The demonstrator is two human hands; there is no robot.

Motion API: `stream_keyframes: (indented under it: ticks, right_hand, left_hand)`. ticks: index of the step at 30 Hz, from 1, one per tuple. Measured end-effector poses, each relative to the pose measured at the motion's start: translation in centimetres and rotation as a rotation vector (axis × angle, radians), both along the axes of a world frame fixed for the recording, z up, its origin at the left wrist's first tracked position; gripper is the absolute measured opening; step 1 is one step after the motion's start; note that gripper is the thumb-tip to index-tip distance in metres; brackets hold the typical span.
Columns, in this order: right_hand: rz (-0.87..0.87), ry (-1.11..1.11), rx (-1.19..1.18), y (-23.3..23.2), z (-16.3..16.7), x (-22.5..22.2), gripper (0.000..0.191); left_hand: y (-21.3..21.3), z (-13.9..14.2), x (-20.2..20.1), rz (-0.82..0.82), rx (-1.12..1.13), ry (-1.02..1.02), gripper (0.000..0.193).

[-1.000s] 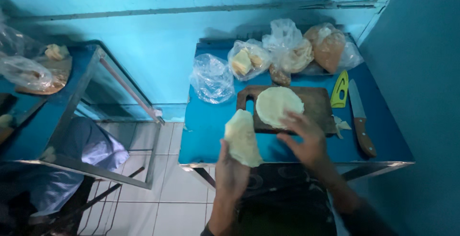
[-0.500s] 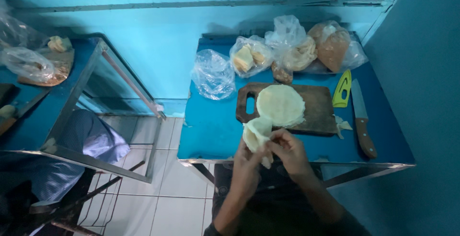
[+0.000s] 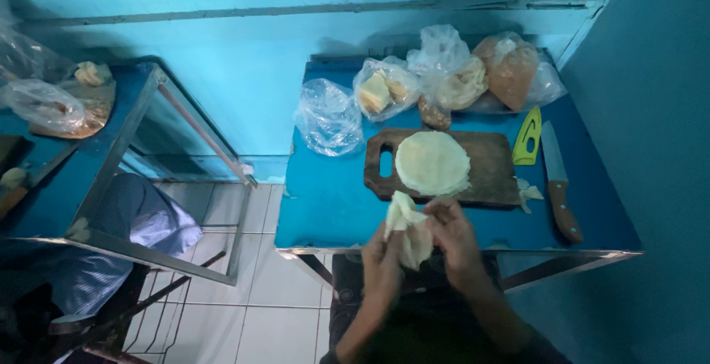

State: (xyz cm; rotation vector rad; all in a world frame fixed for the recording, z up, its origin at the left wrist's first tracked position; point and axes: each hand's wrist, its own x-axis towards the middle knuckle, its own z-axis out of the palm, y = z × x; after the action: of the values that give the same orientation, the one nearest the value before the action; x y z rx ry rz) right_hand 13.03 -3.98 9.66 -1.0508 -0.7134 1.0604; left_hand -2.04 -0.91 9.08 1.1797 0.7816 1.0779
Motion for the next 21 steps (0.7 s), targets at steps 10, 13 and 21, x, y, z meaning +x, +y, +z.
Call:
stream_keyframes:
  ticks: [10,13,21]
  right_hand:
    - [-0.141,-0.606,0.118,-0.8,0.6,1.6,0.030]
    - [-0.062,-0.477,0.202,-0.7,0.7,1.0,0.037]
    - [-0.235,-1.044,0.300,-1.3,1.4,-0.3,0.029]
  left_hand:
    - [0.2,-0.2,-0.9,0.122,0.049,-0.013,0.036]
    - [-0.5,1.0,-0.7,0.059,0.091,-0.012,0.040]
    - [-1.8,2.4,-0.2,0.061,0.347,0.042,0.082]
